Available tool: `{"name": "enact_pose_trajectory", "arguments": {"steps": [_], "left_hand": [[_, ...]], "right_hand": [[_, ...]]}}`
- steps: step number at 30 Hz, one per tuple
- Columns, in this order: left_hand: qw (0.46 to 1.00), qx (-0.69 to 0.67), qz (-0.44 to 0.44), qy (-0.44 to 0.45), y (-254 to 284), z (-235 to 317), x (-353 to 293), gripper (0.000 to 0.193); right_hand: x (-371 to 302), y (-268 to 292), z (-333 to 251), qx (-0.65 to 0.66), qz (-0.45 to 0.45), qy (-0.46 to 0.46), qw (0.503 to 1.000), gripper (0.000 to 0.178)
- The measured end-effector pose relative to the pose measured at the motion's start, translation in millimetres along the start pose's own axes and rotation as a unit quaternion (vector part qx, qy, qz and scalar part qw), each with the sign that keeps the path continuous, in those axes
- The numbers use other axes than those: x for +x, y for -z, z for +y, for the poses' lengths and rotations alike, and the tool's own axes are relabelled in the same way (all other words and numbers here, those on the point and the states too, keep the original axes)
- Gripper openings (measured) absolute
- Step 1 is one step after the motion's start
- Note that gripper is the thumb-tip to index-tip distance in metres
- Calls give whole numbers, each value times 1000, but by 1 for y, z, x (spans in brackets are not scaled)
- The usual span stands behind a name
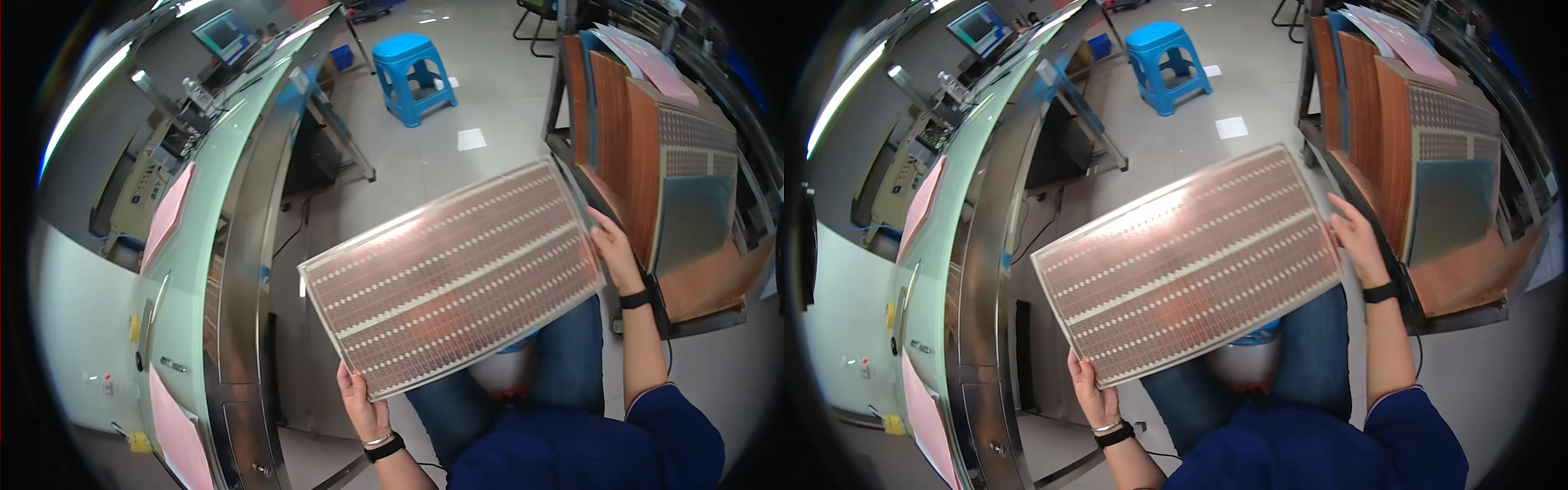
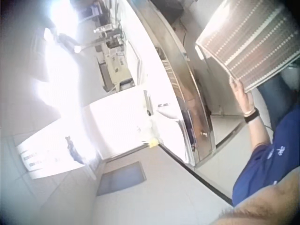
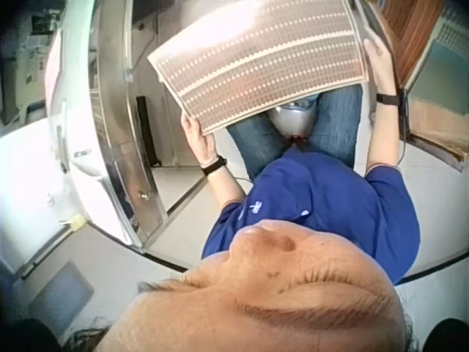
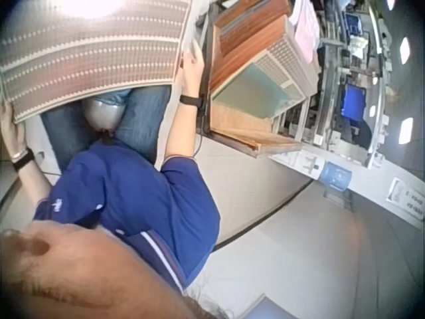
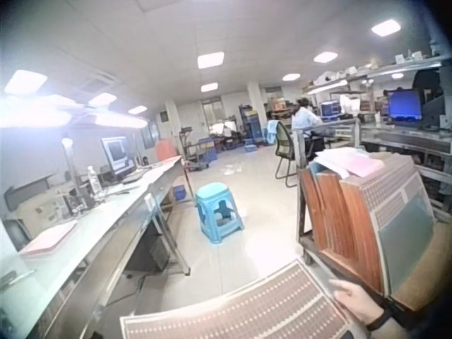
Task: The recorder is inspecting and organizing large sheets of printed circuit boards in a fabrication facility.
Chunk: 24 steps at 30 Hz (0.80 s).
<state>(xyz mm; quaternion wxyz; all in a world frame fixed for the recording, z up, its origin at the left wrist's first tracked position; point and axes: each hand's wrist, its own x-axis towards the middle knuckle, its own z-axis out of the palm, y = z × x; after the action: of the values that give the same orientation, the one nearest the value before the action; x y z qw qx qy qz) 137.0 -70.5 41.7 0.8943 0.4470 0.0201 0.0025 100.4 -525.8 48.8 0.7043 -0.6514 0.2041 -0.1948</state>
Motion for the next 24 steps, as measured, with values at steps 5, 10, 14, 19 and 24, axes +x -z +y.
{"name": "enact_pose_trajectory", "arguments": {"steps": [5, 10, 14, 19, 24], "left_hand": [[1000, -13, -11, 24, -17, 3, -1, 31], [999, 5, -27, 39, -21, 2, -2, 30], [998, 6, -34, 47, -30, 3, -2, 30], [997, -24, -39, 58, -29, 3, -2, 40], [980, -179, -48, 67, -22, -1, -6, 47]], "right_hand": [[-6, 46, 3, 58, -93, -50, 993, 31], [-24, 34, -9, 104, -25, -55, 993, 18], [-25, 64, 10, 110, -53, -47, 991, 24], [-32, 46, -6, 130, -62, -47, 988, 34], [-27, 37, -4, 111, -92, -30, 989, 37]]}}
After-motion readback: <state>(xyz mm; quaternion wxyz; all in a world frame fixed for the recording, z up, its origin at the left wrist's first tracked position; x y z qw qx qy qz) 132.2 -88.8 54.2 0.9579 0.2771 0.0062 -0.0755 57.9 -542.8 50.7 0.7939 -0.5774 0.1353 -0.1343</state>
